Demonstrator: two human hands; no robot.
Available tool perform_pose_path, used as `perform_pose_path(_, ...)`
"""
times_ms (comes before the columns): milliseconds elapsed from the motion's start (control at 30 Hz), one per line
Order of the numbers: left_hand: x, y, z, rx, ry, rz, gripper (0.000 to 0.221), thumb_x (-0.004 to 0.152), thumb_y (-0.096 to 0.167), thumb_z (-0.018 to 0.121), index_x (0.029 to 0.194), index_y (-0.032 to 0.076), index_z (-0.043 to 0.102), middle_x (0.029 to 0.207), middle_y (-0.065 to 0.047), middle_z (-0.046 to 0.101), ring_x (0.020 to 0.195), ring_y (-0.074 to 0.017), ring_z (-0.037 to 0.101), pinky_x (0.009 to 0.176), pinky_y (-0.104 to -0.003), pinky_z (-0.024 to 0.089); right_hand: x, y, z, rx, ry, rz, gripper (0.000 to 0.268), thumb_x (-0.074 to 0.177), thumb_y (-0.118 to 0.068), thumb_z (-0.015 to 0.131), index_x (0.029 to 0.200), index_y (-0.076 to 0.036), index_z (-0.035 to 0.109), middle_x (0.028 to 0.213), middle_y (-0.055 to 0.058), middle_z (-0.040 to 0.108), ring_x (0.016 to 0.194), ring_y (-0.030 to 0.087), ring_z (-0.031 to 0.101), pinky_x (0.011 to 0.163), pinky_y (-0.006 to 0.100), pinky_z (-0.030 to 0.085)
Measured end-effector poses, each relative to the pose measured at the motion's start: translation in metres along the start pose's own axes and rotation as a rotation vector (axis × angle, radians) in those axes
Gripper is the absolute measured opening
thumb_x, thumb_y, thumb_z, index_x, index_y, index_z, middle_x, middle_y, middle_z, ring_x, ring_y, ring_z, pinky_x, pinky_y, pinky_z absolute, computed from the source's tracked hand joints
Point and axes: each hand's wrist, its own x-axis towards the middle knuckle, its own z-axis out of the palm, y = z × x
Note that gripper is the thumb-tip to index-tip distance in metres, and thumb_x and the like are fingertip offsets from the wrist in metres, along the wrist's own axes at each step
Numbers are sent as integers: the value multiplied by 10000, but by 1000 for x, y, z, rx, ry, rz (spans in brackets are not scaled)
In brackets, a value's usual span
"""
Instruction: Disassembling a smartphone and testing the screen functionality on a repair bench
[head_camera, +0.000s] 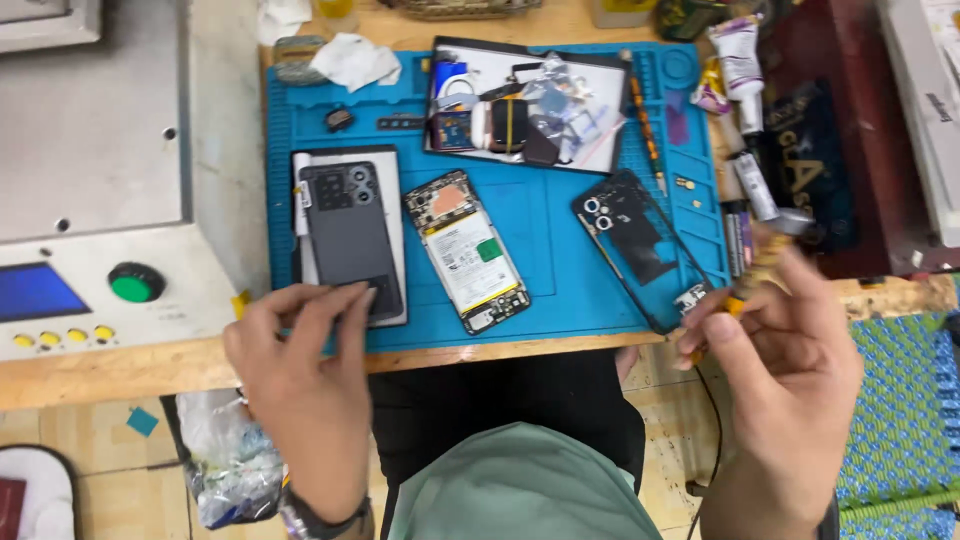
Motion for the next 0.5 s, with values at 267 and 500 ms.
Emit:
perform_pose_path(267, 5, -29, -1, 361, -198, -1, 80, 965, 153, 762, 1043, 159, 778, 965, -42, 580, 895, -299, 488, 687, -396, 459, 2, -5, -51, -396, -48, 275, 282, 861, -2, 566, 1139, 48, 571, 837, 156, 685, 667, 158, 611, 591, 234, 519)
perform_pose_path(500, -6, -34, 4, 473, -235, -21, 122, 1009, 100, 777, 1131, 97, 784, 1025, -99, 599, 963, -336, 484, 706, -470, 504, 77, -10, -149, -805, 127, -193, 108, 1218, 90, 476, 1310, 43, 447, 1048, 113, 439, 745, 138, 412, 641, 255, 348)
